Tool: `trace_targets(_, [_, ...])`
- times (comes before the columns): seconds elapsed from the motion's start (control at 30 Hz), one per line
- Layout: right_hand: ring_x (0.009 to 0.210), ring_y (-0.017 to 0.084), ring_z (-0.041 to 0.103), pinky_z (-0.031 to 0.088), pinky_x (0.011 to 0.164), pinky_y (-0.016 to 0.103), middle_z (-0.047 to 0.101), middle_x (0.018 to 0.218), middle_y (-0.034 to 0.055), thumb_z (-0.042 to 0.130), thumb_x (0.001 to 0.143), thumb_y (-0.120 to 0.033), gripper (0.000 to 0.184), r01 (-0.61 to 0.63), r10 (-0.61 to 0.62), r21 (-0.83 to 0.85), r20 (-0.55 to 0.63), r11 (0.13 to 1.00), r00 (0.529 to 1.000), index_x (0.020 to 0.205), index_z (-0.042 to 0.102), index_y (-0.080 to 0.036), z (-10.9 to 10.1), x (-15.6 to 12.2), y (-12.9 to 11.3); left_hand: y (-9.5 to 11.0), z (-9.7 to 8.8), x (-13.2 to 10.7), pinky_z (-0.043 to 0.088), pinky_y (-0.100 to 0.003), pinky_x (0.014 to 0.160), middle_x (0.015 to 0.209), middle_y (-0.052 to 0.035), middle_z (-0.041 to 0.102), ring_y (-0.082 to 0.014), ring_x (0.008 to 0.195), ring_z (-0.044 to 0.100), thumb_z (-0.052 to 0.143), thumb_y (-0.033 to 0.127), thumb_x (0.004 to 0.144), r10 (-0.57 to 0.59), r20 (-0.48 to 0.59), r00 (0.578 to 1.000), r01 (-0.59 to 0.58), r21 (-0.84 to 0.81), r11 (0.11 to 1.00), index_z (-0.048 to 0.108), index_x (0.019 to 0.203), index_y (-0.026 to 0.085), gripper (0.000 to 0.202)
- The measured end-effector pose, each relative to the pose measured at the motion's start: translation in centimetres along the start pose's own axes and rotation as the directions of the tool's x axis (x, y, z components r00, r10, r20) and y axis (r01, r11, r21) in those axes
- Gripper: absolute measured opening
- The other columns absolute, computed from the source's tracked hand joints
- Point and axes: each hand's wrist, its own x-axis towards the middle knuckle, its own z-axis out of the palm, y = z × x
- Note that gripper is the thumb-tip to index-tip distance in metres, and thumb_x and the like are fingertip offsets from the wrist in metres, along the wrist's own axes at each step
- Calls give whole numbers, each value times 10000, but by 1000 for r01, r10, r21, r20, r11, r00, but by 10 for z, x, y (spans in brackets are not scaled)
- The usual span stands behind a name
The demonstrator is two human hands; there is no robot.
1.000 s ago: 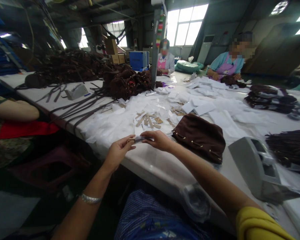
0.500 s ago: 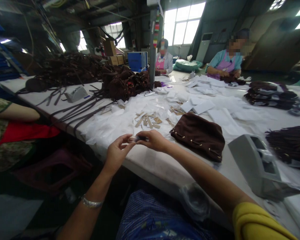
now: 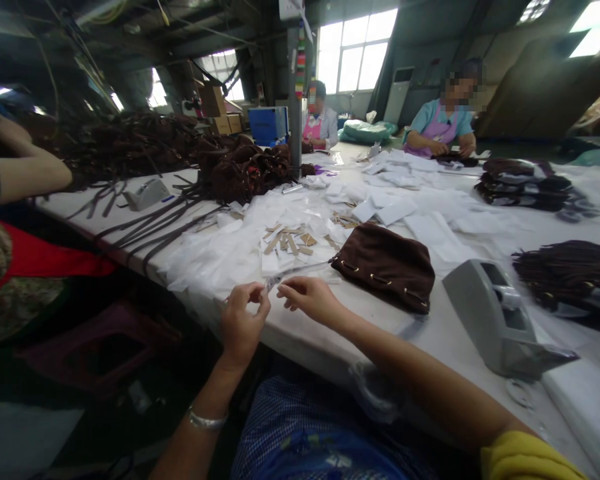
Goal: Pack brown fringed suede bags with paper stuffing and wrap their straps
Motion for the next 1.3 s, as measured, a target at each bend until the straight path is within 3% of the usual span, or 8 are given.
trace_targets(0.17, [812,173,691,560,748,284,730,878,85,643,837,-562,448,-75,64,251,53,965,997,915,712,-127,6,-11,5,8,12,-30,502,-351,877,913,-64,697,-217,900,656,616,239,884,129,38,991,-131,46,990,651,990,220,113])
trace_targets(0.43, [636,126,605,415,586,212,659,664,-3,578,865,-235,161,39,-42,-174,-16,984,999,735,636,-160,-10,-26,6,17,5,-51,542,-382,913,1066,-53,744,-252,958,711,708,378,834,-93,267,959,160,-241,957,671,1104,273,292])
trace_targets(0.6, [697,155,614,364,620,249,710,796,32,592,869,-174,93,200,-206,-767,91,609,974,900,677,-197,-29,-33,5,18,0,-15,570,-297,657,908,-49,718,-186,752,698,584,476,898,-299,285,911,387,-337,858,654,1060,199,328])
trace_targets(0.77, [838,214,613,384,751,335,709,942,102,526,947,-137,170,476,-245,-874,442,96,863,1071,643,-133,-47,-36,8,10,26,24,472,-218,532,811,-40,673,-163,726,638,685,550,790,-339,633,696,629,-309,713,669,1054,168,465])
trace_targets(0.93, [908,201,574,381,753,338,699,1059,97,437,1012,-167,251,618,-298,-783,609,-76,735,1192,611,-146,-73,-37,22,4,41,24,422,-187,515,835,-71,703,-142,702,637,750,549,728,-271,850,452,798,-249,548,718,915,155,437])
trace_targets(1.1, [924,191,596,427,733,320,657,1260,82,460,1000,-167,263,566,-375,-823,507,59,776,1193,638,-186,-86,-43,46,6,50,8,467,-194,602,946,-80,717,-127,762,638,782,518,716,-203,904,375,881,-280,382,725,899,176,392])
trace_targets(1.2, [992,198,626,485,817,315,643,1272,77,475,981,-158,258,405,-450,-847,230,344,863,1143,669,-214,-81,-44,60,8,59,0,504,-226,726,1032,-85,709,-132,838,642,778,503,734,-210,885,415,890,-348,294,717,924,174,384])
trace_targets(1.3, [1035,190,644,520,878,307,631,1222,82,485,956,-155,261,275,-472,-681,-117,679,874,1141,653,-230,-71,-48,65,11,68,-6,491,-216,779,1009,-62,712,-123,875,629,785,489,735,-261,828,495,866,-446,227,704,901,172,367])
